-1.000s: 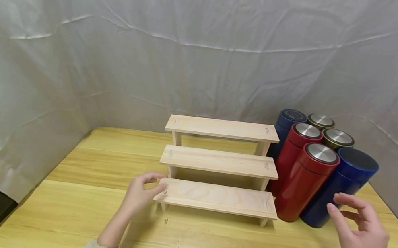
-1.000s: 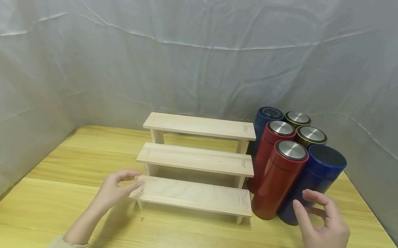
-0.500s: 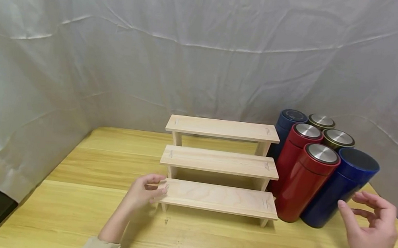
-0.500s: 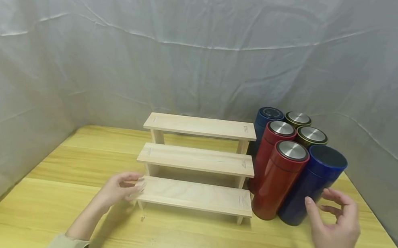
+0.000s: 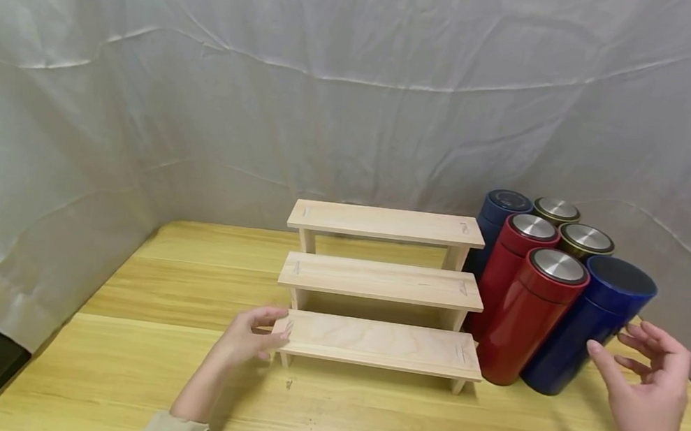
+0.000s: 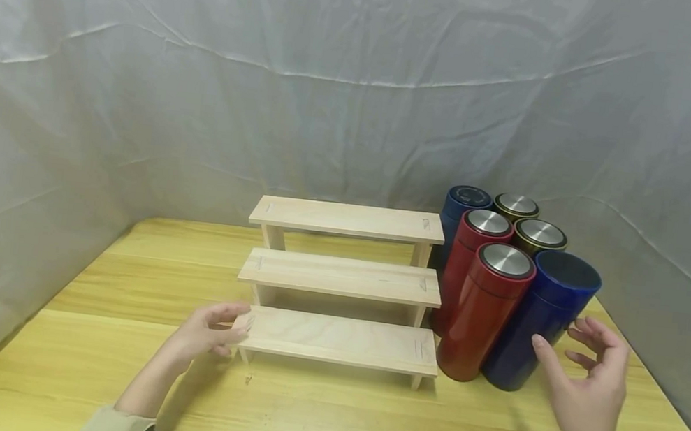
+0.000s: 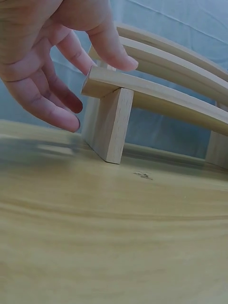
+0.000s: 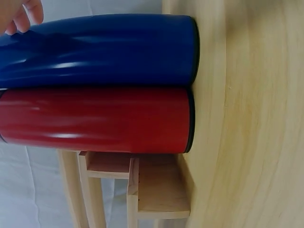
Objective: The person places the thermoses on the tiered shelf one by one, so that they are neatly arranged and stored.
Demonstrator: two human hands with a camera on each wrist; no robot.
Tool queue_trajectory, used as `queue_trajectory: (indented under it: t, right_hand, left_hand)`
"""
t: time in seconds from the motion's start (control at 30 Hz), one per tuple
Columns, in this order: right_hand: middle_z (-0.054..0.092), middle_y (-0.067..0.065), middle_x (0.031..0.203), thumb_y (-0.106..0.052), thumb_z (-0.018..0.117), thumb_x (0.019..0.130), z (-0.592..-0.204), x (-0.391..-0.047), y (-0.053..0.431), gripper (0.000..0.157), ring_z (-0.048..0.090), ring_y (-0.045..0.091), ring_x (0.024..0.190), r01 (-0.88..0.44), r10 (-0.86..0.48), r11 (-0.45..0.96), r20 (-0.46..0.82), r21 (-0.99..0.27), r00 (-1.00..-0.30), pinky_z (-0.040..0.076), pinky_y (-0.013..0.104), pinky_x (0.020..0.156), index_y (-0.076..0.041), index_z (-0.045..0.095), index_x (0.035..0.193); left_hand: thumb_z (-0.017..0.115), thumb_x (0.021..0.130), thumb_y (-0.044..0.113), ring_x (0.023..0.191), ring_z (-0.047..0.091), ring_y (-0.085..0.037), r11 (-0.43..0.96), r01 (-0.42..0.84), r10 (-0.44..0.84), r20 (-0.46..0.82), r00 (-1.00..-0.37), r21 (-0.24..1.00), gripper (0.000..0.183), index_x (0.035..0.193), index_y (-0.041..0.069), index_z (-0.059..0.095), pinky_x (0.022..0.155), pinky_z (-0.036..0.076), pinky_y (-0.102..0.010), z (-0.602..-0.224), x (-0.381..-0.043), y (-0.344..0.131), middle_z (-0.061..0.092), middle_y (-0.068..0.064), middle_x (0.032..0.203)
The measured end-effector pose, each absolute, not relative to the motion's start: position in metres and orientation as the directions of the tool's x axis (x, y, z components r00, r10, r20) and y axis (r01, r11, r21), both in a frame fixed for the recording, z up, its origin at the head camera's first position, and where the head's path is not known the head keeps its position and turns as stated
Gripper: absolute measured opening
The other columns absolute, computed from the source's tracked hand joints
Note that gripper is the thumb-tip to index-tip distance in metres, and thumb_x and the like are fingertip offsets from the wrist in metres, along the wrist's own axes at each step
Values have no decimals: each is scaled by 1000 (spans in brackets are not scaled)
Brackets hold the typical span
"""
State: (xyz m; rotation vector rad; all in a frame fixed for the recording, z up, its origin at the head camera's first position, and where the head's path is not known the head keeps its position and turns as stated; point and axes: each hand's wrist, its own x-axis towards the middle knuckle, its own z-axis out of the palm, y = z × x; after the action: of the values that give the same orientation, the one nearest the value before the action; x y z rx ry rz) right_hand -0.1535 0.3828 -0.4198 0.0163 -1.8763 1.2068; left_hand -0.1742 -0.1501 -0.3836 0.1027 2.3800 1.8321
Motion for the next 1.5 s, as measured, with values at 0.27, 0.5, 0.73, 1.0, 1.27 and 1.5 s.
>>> queue_trajectory:
  t: [0.27, 0.5, 0.73, 1.0, 1.27, 1.5]
  right_hand:
    - [48, 11, 116, 17, 67, 66, -399, -151, 364, 75, 51, 13, 98, -452, 452, 324, 556, -831, -698, 47, 9, 67, -8, 35, 129]
    - [50, 6, 116, 11, 71, 67, -420, -174, 389, 83, 51, 11, 101, -408, 415, 205, 456, -890, -787, 49, 10, 65, -15, 30, 134]
    - [54, 11, 112, 14, 71, 65, -436, -187, 401, 84, 54, 13, 97, -422, 401, 163, 451, -892, -797, 51, 13, 66, -13, 33, 134]
    - [61, 1, 106, 13, 73, 64, -419, -176, 391, 79, 58, 7, 93, -396, 409, 229, 457, -889, -789, 49, 10, 66, -12, 39, 131]
    - [63, -13, 90, 9, 75, 63, -390, -153, 363, 72, 59, -2, 80, -275, 467, 414, 462, -868, -754, 49, 8, 56, -14, 46, 125]
    - [63, -11, 90, 14, 71, 64, -366, -134, 338, 69, 58, -2, 79, -305, 480, 343, 445, -889, -756, 48, 6, 58, -11, 46, 123]
  left_hand:
    - [67, 79, 8, 85, 57, -25, 228, -23, 177, -65, -982, 973, 47, 121, -2, 50, 64, 54, -41, -387, -174, -152, 49, -24, 118]
    - [64, 81, 4, 78, 58, -22, 178, -24, 225, -64, -972, 984, 50, 125, -6, 44, 65, 55, -43, -390, -176, -151, 50, -23, 112]
    - [62, 82, 4, 80, 59, -23, 132, -45, 250, -78, -965, 990, 51, 128, -5, 41, 68, 54, -43, -391, -177, -150, 47, -25, 114]
    - [61, 83, 2, 91, 58, -32, 93, -61, 267, -84, -960, 994, 52, 129, -6, 40, 73, 53, -44, -392, -177, -149, 36, -33, 127]
    - [61, 83, 1, 93, 57, -33, 64, -75, 275, -89, -957, 995, 51, 129, -6, 40, 74, 52, -44, -393, -177, -149, 28, -35, 132]
    - [60, 83, 0, 93, 57, -32, 47, -87, 274, -97, -957, 995, 52, 130, -5, 40, 74, 52, -44, -393, -177, -151, 28, -34, 133]
